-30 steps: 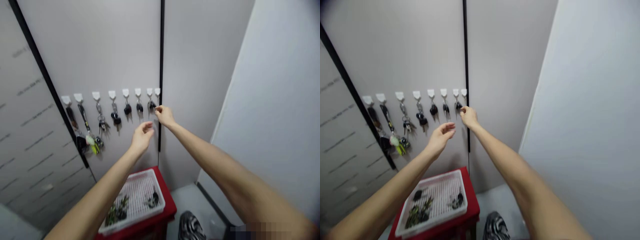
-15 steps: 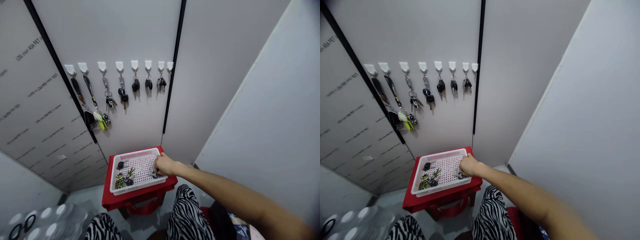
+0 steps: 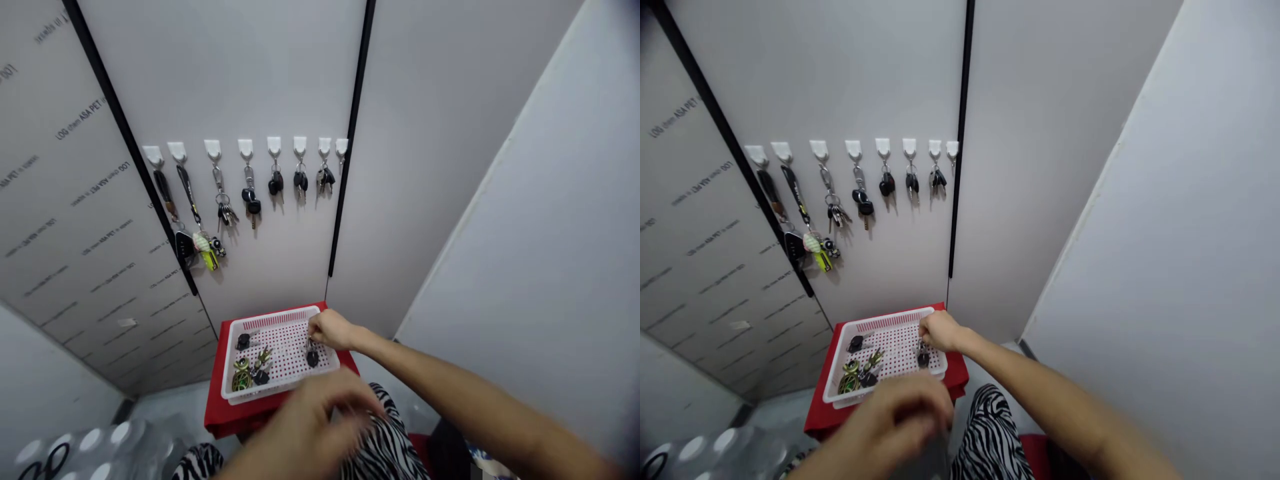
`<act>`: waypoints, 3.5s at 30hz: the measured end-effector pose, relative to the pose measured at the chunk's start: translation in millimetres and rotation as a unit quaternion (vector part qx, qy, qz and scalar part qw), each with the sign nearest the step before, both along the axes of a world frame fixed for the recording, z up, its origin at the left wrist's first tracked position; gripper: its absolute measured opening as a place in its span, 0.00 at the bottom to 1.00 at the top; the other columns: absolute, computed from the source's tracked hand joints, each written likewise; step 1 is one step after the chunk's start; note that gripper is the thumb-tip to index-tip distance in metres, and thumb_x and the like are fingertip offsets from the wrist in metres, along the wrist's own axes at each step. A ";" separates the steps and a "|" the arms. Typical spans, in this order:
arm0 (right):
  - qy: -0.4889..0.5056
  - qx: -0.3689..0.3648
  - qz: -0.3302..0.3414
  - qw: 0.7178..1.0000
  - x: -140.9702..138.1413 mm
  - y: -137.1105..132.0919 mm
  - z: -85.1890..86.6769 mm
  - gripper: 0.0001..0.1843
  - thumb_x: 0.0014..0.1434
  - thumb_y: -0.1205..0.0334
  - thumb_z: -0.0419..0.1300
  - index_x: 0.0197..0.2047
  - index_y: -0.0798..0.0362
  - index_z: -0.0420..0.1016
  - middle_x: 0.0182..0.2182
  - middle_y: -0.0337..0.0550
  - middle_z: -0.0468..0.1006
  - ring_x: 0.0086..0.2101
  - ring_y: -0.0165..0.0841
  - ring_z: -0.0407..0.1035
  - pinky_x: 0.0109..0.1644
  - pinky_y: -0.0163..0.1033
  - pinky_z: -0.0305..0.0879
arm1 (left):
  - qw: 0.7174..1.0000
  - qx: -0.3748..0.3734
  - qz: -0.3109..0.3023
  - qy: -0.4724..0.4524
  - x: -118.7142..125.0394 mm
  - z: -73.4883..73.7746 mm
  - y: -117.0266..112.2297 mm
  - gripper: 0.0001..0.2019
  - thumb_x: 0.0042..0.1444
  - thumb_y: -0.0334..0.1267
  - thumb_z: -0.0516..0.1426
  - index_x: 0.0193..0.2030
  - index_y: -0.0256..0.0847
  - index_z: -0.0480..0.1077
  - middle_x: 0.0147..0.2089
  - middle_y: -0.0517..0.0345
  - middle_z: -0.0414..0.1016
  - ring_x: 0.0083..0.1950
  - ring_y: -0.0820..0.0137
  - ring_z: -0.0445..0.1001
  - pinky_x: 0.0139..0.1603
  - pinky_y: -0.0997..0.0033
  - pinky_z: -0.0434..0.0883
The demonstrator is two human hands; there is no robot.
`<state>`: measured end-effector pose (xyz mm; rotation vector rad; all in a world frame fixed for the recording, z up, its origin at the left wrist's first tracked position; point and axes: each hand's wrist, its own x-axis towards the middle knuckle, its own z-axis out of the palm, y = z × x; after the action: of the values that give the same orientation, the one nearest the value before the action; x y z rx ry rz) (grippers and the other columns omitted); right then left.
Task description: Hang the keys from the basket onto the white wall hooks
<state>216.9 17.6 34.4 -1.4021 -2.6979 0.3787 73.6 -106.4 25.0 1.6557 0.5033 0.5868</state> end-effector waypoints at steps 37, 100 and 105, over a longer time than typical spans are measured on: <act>0.444 0.276 -0.377 0.764 51.8 122.9 200.8 0.12 0.41 0.64 0.49 0.31 0.58 0.67 0.24 0.43 0.71 0.25 0.27 0.65 0.30 0.31 0.60 | 0.889 0.206 0.408 0.014 57.9 156.8 180.3 0.14 0.36 0.26 0.50 0.35 0.35 0.63 0.37 0.53 0.66 0.36 0.73 0.64 0.37 0.74 0.61; 0.315 -0.044 -0.023 0.948 -112.8 40.0 34.8 0.10 0.41 0.70 0.46 0.28 0.58 0.66 0.22 0.39 0.70 0.24 0.26 0.62 0.27 0.30 0.57 | 0.908 0.064 0.405 0.091 -84.1 20.5 129.3 0.11 0.40 0.35 0.48 0.29 0.33 0.66 0.24 0.59 0.68 0.30 0.72 0.65 0.30 0.76 0.62; 0.377 0.144 -0.114 0.908 -99.5 65.1 93.9 0.16 0.43 0.64 0.48 0.38 0.56 0.64 0.34 0.46 0.69 0.32 0.30 0.63 0.36 0.35 0.57 | 0.829 0.156 0.473 0.255 -103.0 92.8 166.8 0.10 0.37 0.38 0.51 0.28 0.35 0.66 0.31 0.54 0.69 0.34 0.68 0.66 0.34 0.72 0.61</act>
<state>117.4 82.7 128.3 -1.1466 -1.8567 0.3808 -29.3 60.4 117.8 1.8023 1.7616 0.9717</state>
